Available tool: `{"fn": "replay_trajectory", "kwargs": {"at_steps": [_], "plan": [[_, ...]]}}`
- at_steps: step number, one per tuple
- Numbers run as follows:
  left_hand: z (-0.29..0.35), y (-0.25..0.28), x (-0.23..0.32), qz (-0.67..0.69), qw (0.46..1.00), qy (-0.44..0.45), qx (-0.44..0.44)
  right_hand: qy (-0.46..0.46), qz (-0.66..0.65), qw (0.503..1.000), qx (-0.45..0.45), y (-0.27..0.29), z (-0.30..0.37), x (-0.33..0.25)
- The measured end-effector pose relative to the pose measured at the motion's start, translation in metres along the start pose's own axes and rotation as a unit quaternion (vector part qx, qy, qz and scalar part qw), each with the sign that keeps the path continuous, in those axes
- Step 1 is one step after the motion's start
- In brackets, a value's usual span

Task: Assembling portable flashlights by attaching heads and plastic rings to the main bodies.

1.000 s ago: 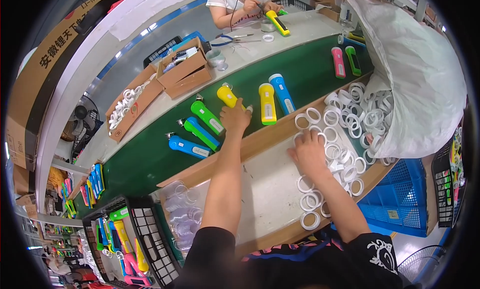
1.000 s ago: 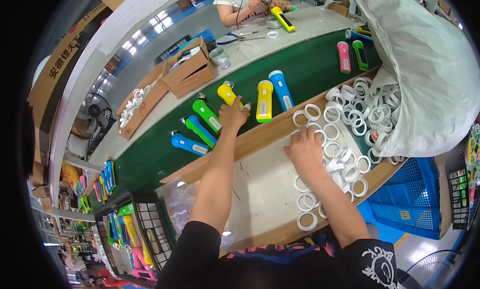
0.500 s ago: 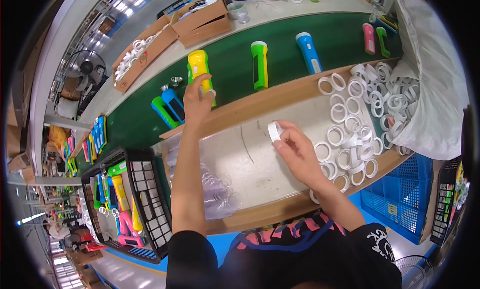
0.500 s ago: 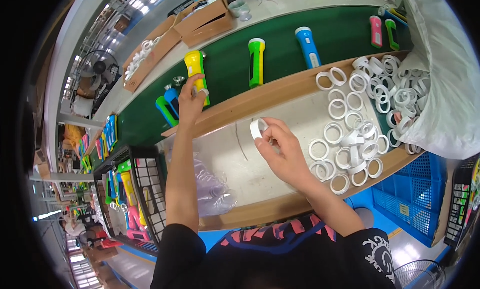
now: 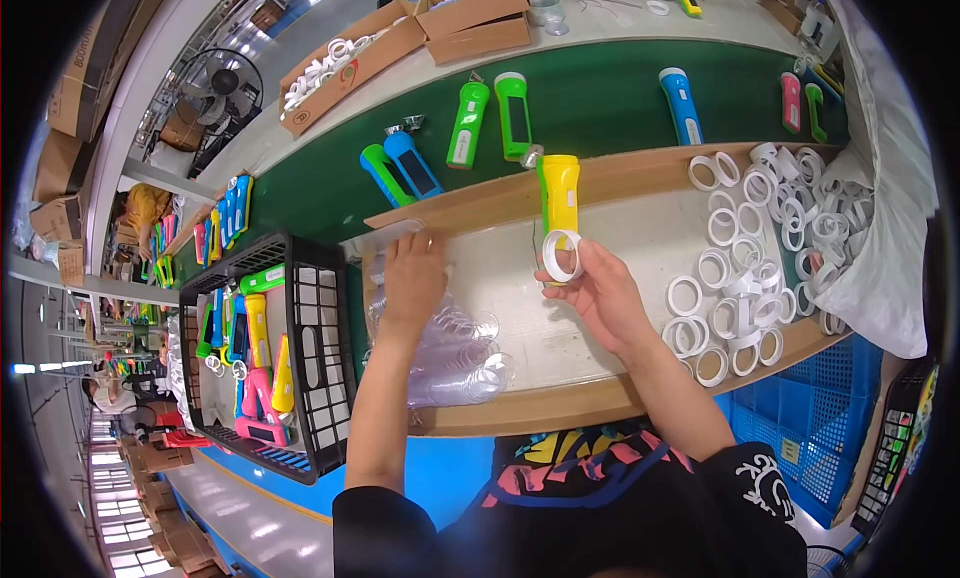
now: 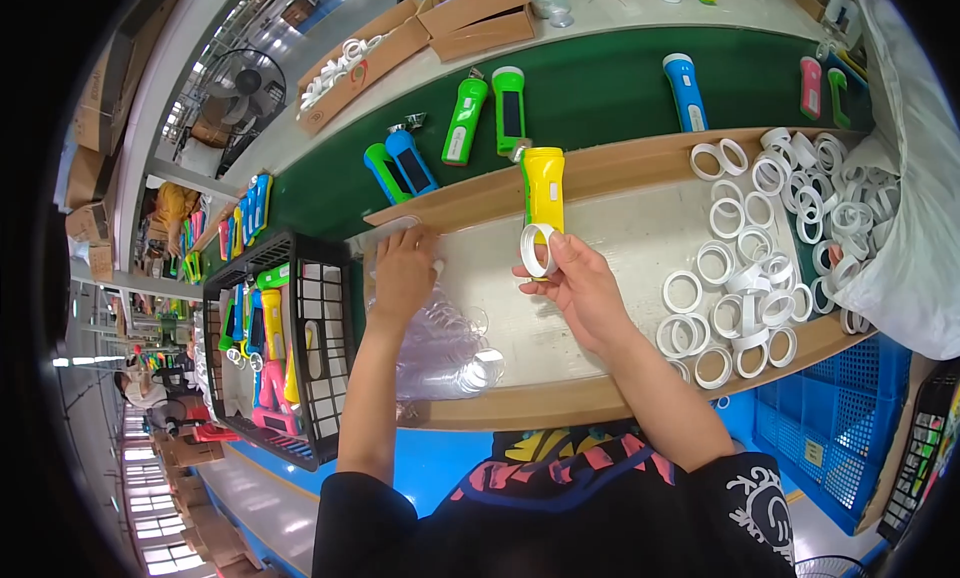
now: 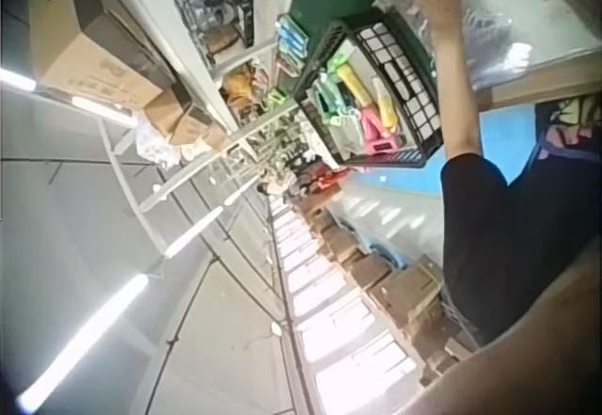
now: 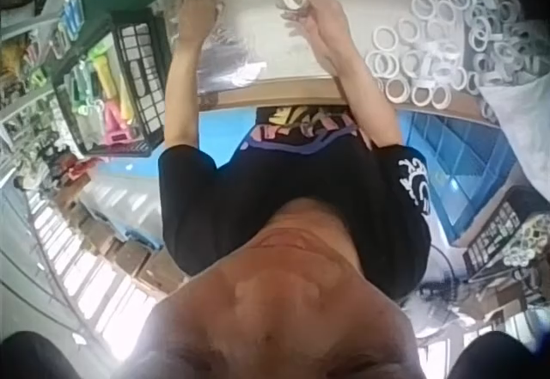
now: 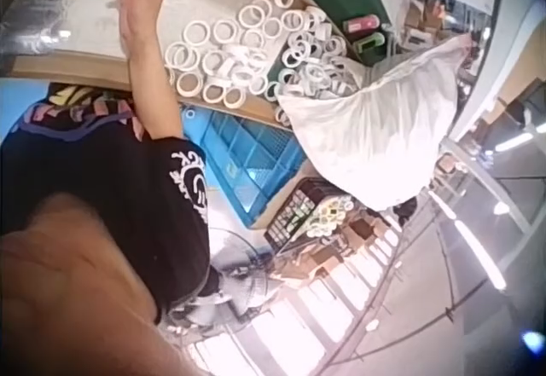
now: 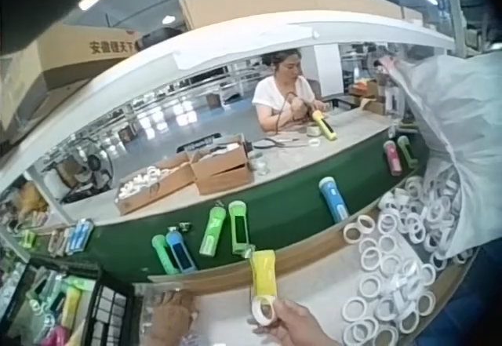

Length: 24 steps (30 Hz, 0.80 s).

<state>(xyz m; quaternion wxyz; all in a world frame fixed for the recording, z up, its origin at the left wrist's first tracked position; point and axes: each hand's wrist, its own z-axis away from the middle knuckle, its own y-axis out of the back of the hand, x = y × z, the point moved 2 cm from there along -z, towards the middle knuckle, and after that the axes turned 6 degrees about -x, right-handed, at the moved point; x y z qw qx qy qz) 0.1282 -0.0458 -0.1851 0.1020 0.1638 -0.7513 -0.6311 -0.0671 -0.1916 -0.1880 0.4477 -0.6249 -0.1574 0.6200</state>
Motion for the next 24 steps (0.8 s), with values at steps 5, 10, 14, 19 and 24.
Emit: {"fn": "replay_trajectory", "kwargs": {"at_steps": [5,10,14,19,24], "plan": [[0.014,-0.018,-0.014,-0.014,0.999,-0.009,-0.034,-0.015,-0.022,1.0,-0.001,0.006,0.0,0.002],[0.012,0.003,-0.001,0.05,0.996,-0.017,0.066,-0.007,-0.02,1.0,-0.005,0.005,0.002,0.002],[0.002,0.027,0.016,0.196,0.974,0.031,0.113,-0.043,-0.038,0.998,0.016,0.001,0.011,0.005],[-0.028,0.056,0.082,0.664,0.737,0.113,-0.057,-0.055,-0.179,0.982,-0.005,0.003,0.016,0.001],[-0.057,0.011,0.087,0.553,0.811,0.188,0.039,-0.018,-0.217,0.976,-0.005,0.009,0.021,-0.008]]}}
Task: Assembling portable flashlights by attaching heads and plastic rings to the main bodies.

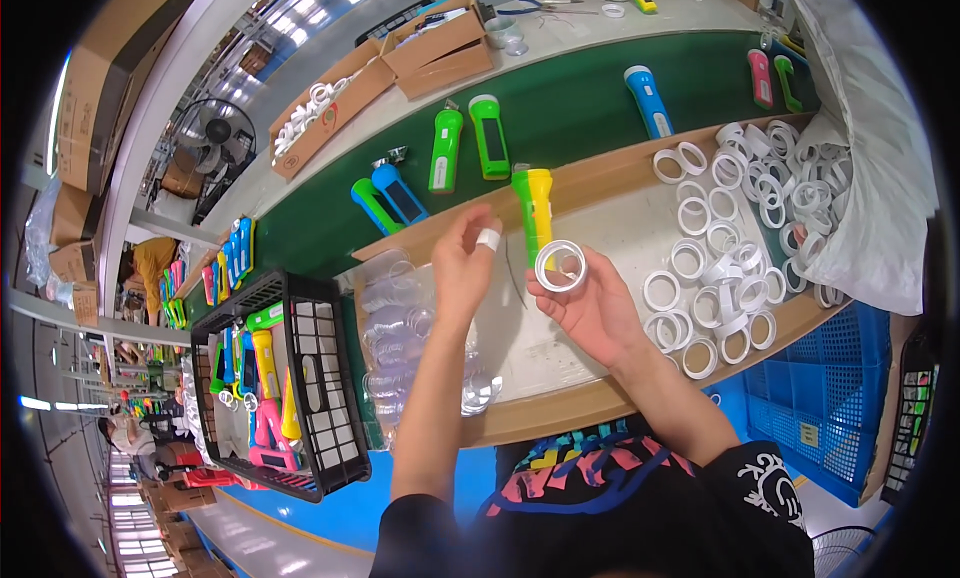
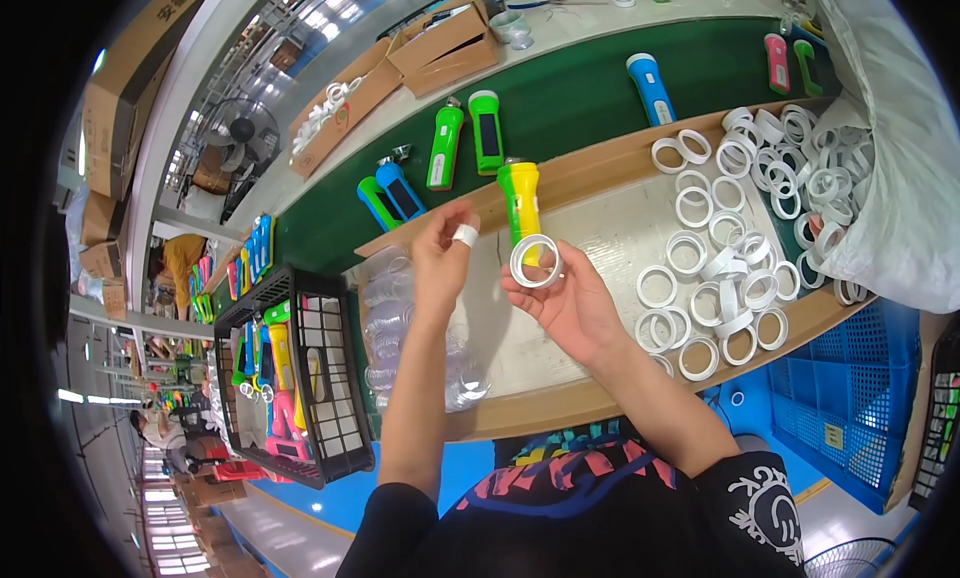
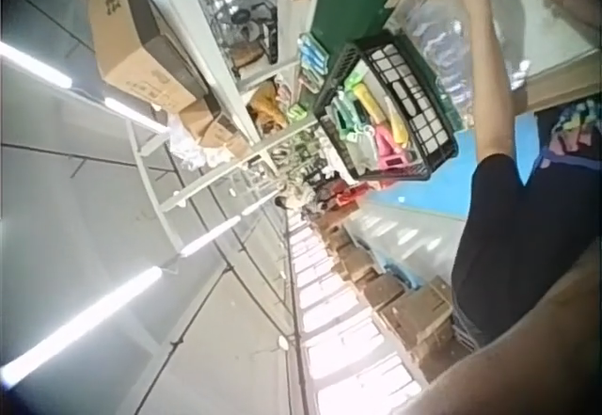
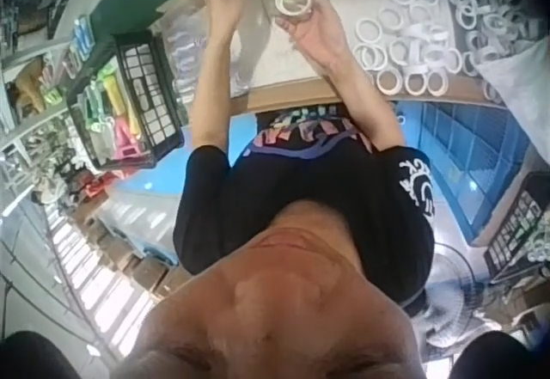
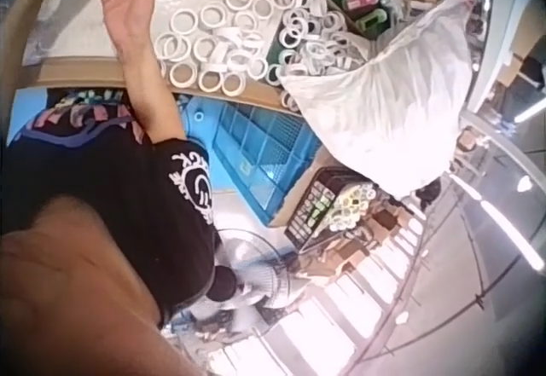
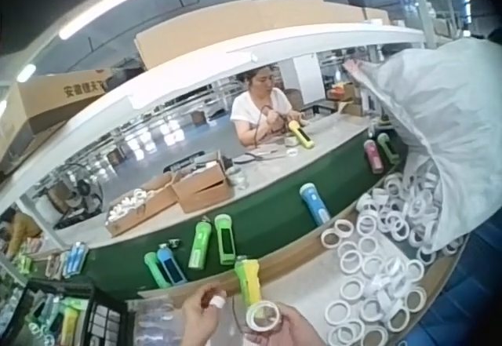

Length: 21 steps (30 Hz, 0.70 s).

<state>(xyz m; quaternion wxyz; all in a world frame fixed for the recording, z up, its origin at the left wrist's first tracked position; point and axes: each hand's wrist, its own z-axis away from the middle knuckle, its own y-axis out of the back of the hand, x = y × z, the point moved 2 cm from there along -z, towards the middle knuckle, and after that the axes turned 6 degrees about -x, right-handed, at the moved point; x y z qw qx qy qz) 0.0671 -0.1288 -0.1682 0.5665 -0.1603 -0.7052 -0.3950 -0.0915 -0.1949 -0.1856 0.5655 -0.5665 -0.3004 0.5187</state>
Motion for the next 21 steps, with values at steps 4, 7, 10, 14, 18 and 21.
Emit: {"fn": "replay_trajectory", "kwargs": {"at_steps": [4,7,10,14,18,21], "plan": [[0.005,-0.047,-0.035,-0.158,0.983,-0.047,-0.081,0.058,-0.013,0.998,-0.015,0.0,-0.003,-0.01],[0.003,-0.057,-0.037,-0.066,0.995,-0.038,-0.067,0.091,-0.02,0.996,-0.012,0.005,-0.004,-0.015],[0.007,-0.039,-0.022,0.168,0.981,0.027,-0.088,0.128,-0.042,0.991,0.005,0.019,-0.005,-0.026],[0.044,0.026,0.044,0.178,0.969,0.066,-0.16,0.126,-0.036,0.991,0.009,0.005,-0.003,-0.025],[0.073,0.052,0.063,0.187,0.948,0.073,-0.248,0.103,-0.039,0.994,0.004,0.011,-0.005,-0.021],[0.082,0.055,0.063,0.214,0.924,0.088,-0.304,0.082,-0.032,0.996,-0.027,0.007,-0.005,-0.017]]}}
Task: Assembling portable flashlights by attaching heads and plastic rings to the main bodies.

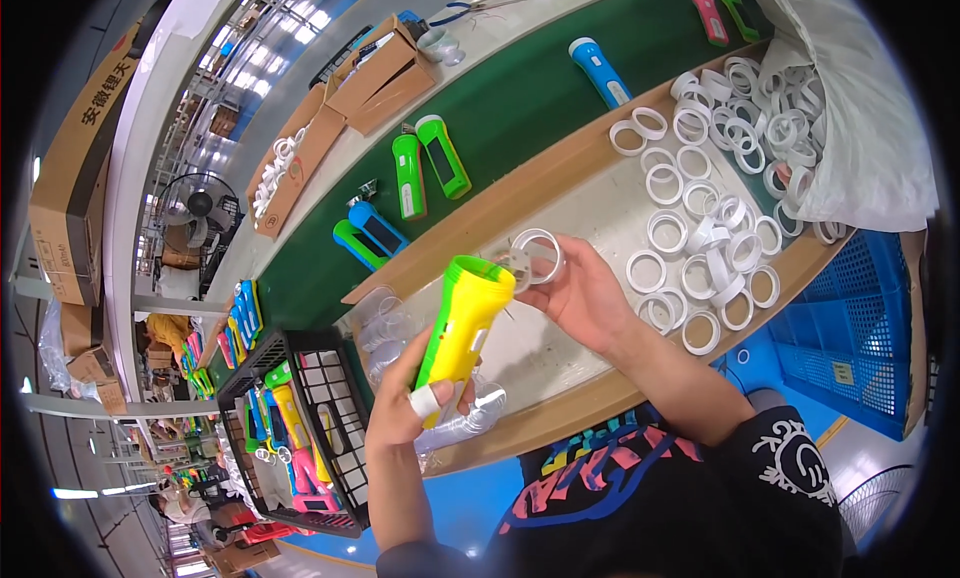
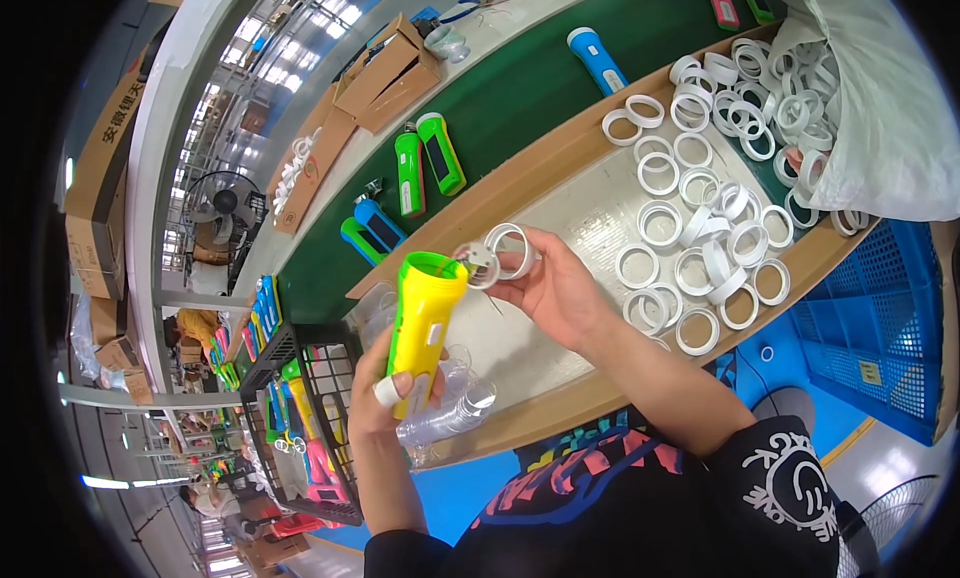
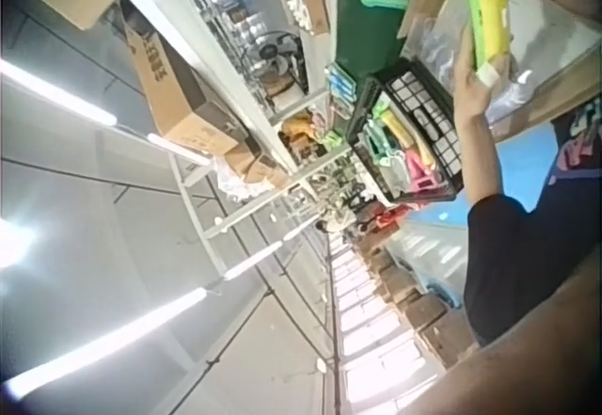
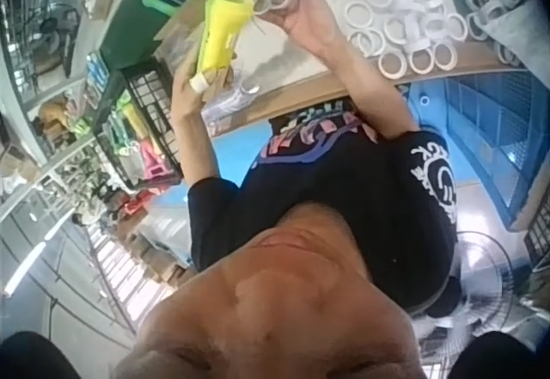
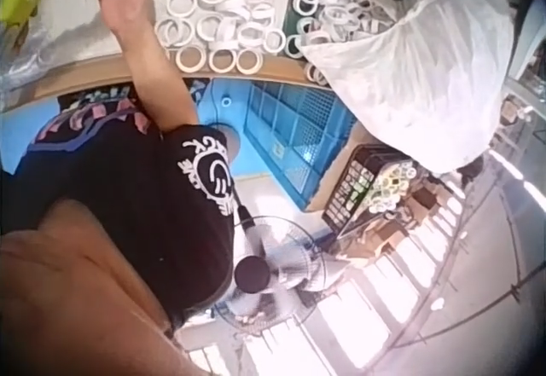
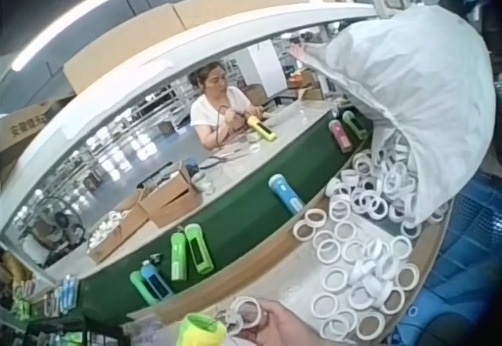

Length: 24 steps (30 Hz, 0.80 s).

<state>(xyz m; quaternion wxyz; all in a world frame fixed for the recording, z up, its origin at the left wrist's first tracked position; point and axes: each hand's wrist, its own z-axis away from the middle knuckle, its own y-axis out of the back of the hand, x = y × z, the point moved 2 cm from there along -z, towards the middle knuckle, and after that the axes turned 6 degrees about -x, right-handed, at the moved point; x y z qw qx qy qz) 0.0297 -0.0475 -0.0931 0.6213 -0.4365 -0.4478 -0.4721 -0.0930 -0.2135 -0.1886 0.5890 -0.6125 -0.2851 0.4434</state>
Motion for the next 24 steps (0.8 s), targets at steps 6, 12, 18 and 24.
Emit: {"fn": "replay_trajectory", "kwargs": {"at_steps": [6,12,18,24], "plan": [[0.004,0.005,-0.004,-0.001,0.999,0.043,0.015,-0.006,0.027,0.999,-0.036,-0.008,0.003,0.003],[0.008,0.007,0.01,-0.183,0.979,0.086,0.019,0.001,0.04,0.998,-0.05,-0.008,0.005,0.003],[-0.002,-0.014,0.02,-0.482,0.876,0.012,-0.015,0.022,0.079,0.996,-0.038,-0.007,0.006,0.008],[-0.008,-0.01,0.023,-0.414,0.906,0.05,-0.076,0.034,0.09,0.993,-0.069,-0.008,0.008,0.006]]}}
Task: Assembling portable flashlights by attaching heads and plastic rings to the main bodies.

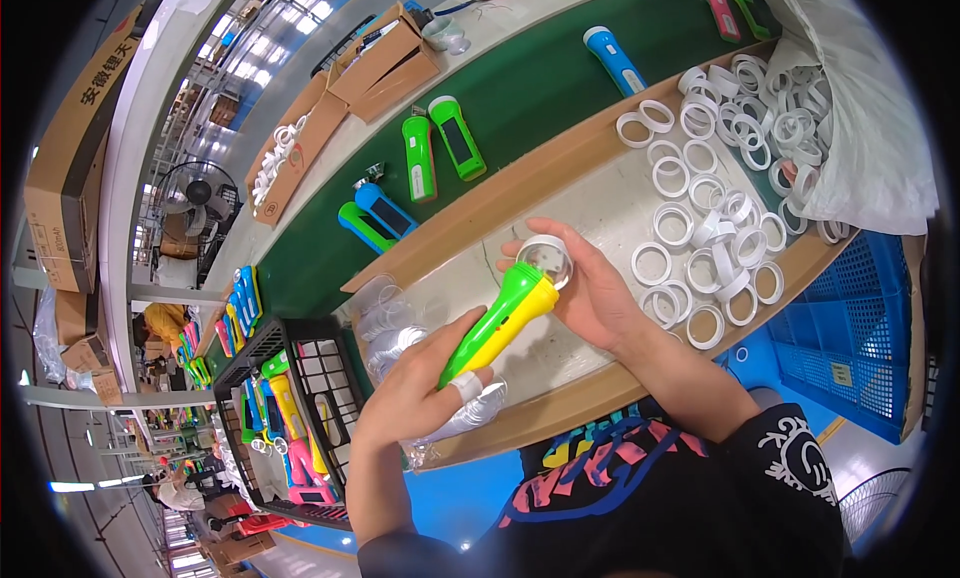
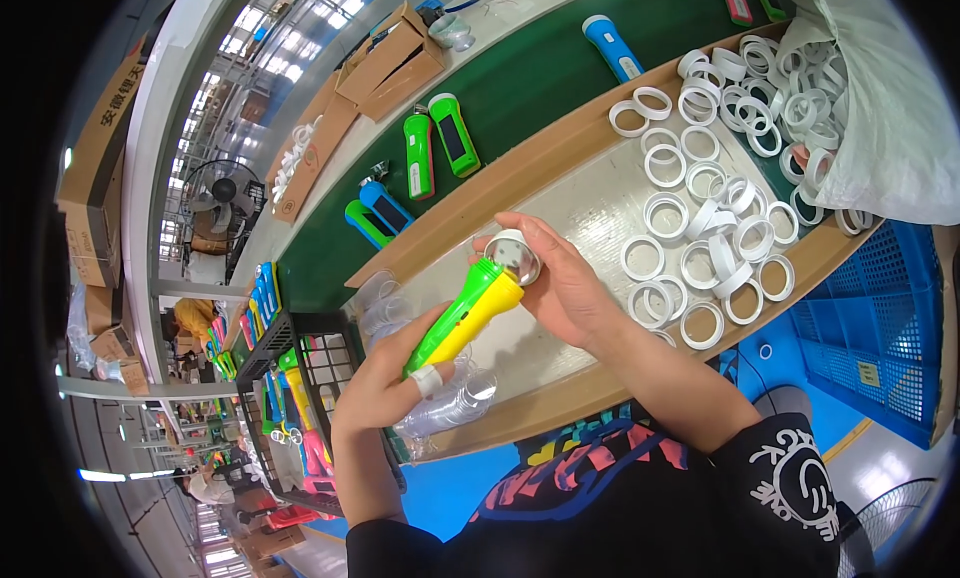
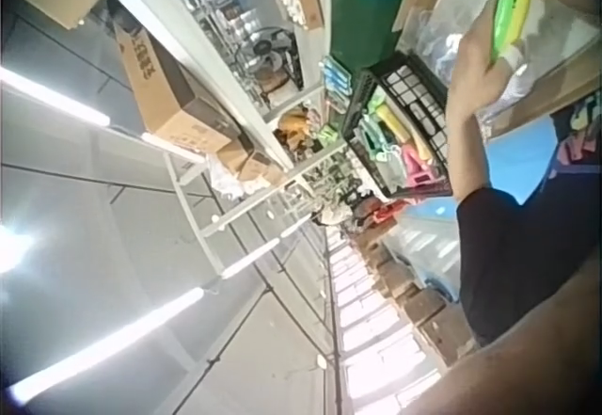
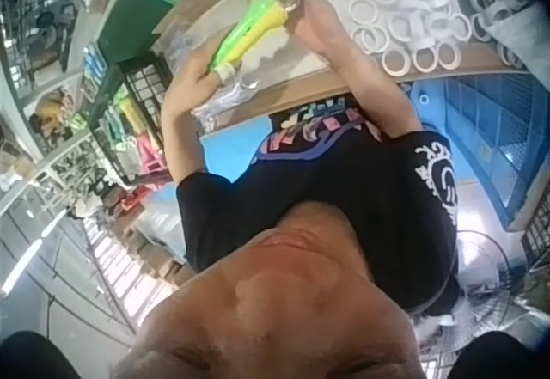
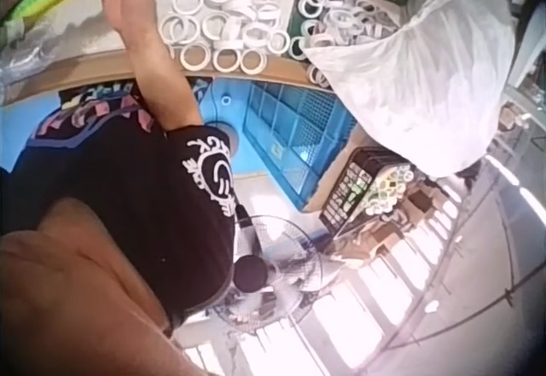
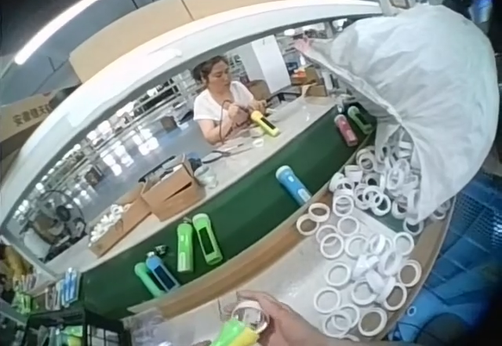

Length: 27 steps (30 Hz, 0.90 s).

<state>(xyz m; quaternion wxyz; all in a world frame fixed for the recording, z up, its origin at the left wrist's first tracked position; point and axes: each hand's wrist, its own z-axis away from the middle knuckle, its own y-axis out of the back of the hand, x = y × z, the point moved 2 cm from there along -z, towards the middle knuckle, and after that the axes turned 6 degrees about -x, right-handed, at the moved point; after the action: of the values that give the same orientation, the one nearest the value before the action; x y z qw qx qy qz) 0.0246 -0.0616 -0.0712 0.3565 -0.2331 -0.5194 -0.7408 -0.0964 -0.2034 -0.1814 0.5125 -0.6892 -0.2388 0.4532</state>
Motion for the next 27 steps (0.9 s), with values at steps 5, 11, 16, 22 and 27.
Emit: {"fn": "replay_trajectory", "kwargs": {"at_steps": [5,11,16,22,27], "plan": [[0.004,0.002,0.017,-0.16,0.987,0.005,0.015,-0.01,-0.009,0.998,0.054,0.005,0.0,0.005],[-0.002,-0.004,0.032,-0.361,0.92,0.14,0.058,-0.001,-0.017,0.997,0.078,0.002,-0.002,-0.001],[0.004,-0.006,0.036,-0.397,0.905,0.067,0.137,-0.003,0.047,0.993,0.111,0.007,0.0,-0.002],[0.003,-0.019,0.029,-0.475,0.863,-0.039,0.169,-0.071,0.136,0.988,-0.022,-0.008,0.006,0.001],[0.013,-0.019,-0.019,0.162,0.982,0.003,0.1,0.113,0.524,0.836,-0.113,-0.035,0.015,-0.007]]}}
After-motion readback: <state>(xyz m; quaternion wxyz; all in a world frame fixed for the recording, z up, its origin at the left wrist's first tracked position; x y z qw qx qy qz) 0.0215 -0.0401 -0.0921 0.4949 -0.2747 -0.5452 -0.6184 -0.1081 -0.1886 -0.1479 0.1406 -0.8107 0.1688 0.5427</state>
